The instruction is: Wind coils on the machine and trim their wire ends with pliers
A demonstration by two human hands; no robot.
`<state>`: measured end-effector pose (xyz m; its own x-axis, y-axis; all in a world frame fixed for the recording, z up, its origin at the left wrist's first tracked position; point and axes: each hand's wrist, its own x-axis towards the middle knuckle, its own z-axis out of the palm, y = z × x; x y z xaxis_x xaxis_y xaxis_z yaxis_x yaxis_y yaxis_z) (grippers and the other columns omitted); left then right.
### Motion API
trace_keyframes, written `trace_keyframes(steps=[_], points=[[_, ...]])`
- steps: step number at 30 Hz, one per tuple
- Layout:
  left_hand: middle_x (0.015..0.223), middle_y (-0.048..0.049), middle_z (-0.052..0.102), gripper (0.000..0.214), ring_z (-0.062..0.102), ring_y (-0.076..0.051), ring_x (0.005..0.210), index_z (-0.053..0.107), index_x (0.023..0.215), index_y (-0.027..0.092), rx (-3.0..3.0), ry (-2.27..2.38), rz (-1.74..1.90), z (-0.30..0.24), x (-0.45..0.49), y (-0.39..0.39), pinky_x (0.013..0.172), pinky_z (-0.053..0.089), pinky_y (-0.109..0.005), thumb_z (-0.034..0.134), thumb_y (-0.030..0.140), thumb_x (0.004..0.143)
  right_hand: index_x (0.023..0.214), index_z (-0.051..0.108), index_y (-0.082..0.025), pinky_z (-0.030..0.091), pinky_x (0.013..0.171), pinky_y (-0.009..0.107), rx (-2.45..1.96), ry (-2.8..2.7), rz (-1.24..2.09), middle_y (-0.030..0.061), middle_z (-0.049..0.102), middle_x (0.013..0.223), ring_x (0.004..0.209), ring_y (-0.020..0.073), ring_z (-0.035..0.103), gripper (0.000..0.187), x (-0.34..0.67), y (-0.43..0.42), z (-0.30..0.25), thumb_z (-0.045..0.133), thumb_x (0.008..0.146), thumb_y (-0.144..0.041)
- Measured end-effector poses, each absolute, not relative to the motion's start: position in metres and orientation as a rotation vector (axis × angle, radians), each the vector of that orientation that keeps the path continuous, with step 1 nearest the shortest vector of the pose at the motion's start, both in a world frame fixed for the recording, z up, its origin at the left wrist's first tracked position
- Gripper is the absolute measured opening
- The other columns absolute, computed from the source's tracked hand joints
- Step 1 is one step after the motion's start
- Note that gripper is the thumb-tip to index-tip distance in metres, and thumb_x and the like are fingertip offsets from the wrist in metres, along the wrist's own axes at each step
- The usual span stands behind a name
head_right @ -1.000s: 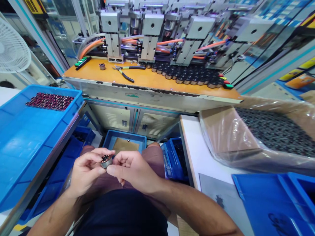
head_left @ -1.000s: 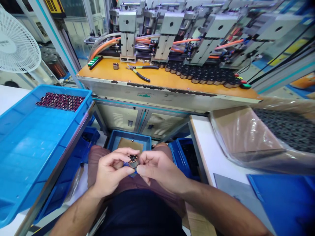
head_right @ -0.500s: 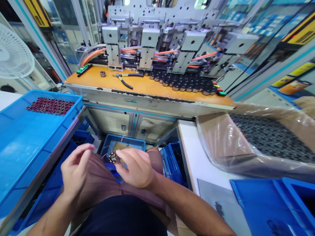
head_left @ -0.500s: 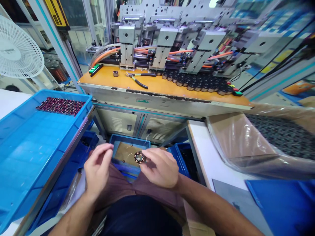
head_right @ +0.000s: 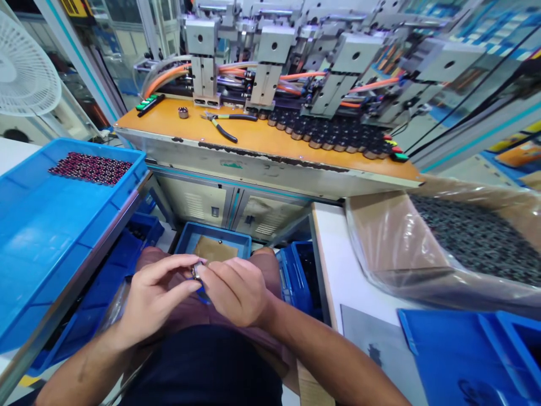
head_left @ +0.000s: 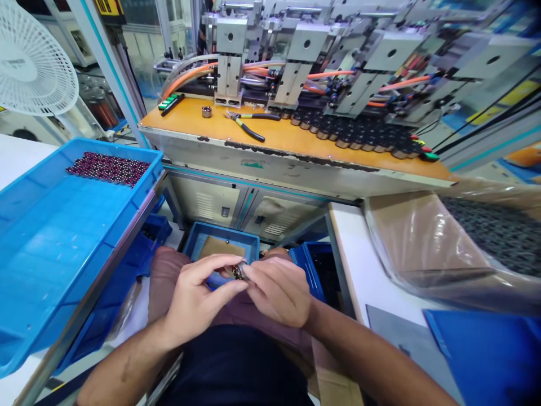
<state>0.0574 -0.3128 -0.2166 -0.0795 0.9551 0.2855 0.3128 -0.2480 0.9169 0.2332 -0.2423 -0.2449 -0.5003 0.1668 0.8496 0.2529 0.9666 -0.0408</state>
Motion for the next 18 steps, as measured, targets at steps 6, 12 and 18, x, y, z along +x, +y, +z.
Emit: trace_keyframes(steps=[6, 12, 18], points=[[0.111, -0.0057, 0.075, 0.037, 0.069, -0.018, 0.103, 0.070, 0.115, 0.023, 1.818, 1.400, 1.415, -0.215, 0.050, -0.314, 0.092, 0.056, -0.028, 0.074, 0.011, 0.080, 0.107, 0.063, -0.017, 0.050, 0.059, 0.025, -0.468, -2.065, 0.508, 0.0055, 0.068, 0.085, 0.067, 0.0128, 0.063, 0.019, 0.231, -0.255, -0.222, 0.066, 0.090, -0.024], [0.112, -0.0072, 0.075, 0.037, 0.070, -0.019, 0.104, 0.070, 0.114, 0.023, 1.854, 1.380, 1.389, -0.216, 0.049, -0.316, 0.088, 0.058, -0.028, 0.072, 0.010, 0.080, 0.091, 0.070, -0.019, 0.048, 0.058, 0.024, -0.478, -1.843, 1.094, 0.0013, 0.064, 0.072, 0.064, 0.0122, 0.059, 0.004, 0.227, -0.254, -0.208, 0.071, 0.087, -0.019], [0.112, -0.0085, 0.075, 0.034, 0.071, -0.020, 0.101, 0.073, 0.109, 0.022, 1.746, 1.337, 1.415, -0.217, 0.051, -0.314, 0.079, 0.060, -0.026, 0.073, 0.007, 0.079, 0.075, 0.067, -0.018, 0.042, 0.055, 0.024, -0.580, -1.664, 1.270, -0.0004, 0.059, 0.067, 0.062, 0.0111, 0.054, 0.010, 0.219, -0.258, -0.211, 0.066, 0.084, -0.012]])
